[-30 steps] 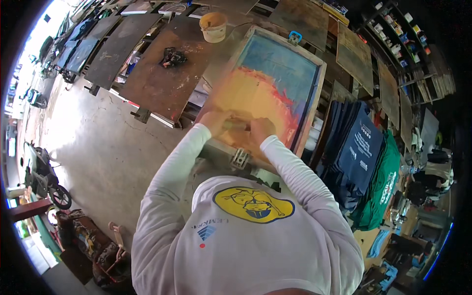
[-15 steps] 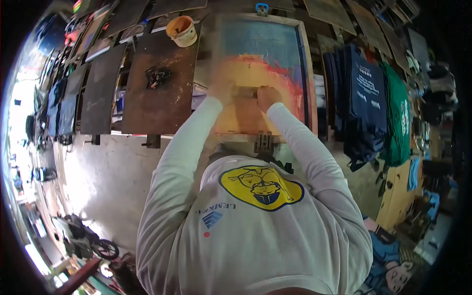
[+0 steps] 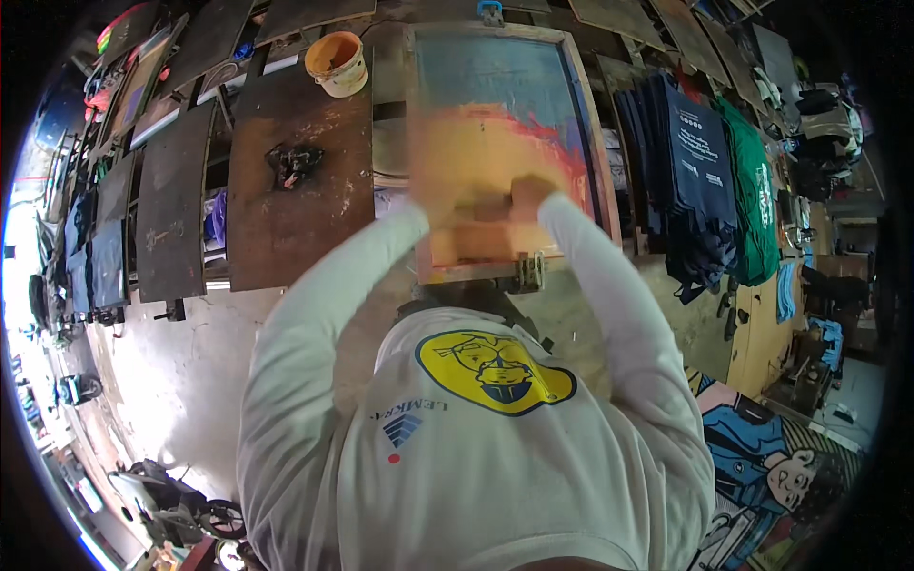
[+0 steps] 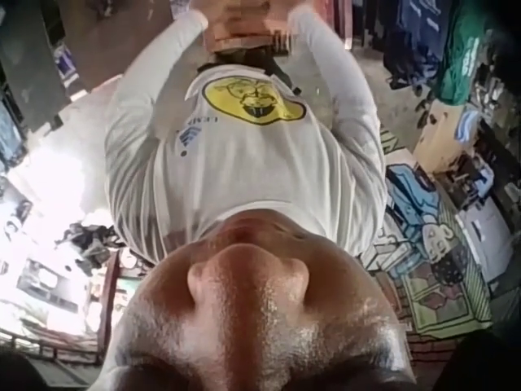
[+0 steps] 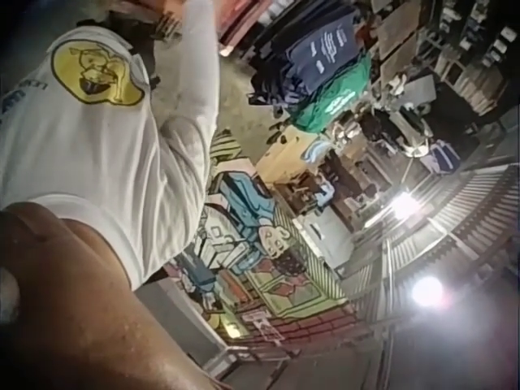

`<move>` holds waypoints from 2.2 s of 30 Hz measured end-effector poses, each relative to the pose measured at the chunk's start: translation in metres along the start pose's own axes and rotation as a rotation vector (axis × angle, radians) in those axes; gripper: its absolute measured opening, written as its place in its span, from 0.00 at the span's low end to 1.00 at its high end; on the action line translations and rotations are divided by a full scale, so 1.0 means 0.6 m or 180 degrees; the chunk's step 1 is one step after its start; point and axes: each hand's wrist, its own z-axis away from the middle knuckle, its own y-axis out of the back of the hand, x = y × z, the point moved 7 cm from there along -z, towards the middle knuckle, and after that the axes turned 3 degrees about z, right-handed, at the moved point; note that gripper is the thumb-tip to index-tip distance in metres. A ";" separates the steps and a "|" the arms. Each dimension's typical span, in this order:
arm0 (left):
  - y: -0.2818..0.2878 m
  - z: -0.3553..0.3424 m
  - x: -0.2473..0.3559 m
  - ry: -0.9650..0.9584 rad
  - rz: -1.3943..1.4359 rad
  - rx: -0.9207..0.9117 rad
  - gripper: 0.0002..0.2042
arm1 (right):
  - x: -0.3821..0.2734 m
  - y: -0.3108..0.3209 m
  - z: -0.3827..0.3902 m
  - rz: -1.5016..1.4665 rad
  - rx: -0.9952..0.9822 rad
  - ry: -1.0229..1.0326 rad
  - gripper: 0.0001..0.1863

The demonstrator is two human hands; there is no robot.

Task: Applying ink to a screen and printing a design onto shirts.

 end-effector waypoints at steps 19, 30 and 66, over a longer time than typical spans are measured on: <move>-0.084 0.078 -0.005 0.0167 -0.2506 0.0267 0.15 | -0.025 -0.056 0.121 -0.0519 0.1728 -0.0177 0.10; 0.113 -0.118 0.074 -0.0099 -0.2154 0.0776 0.14 | 0.056 0.106 -0.090 0.0001 0.1224 -0.0298 0.14; -0.024 0.051 0.028 0.0283 -0.2287 0.1245 0.24 | -0.015 0.023 0.099 -0.0076 0.1103 0.0094 0.13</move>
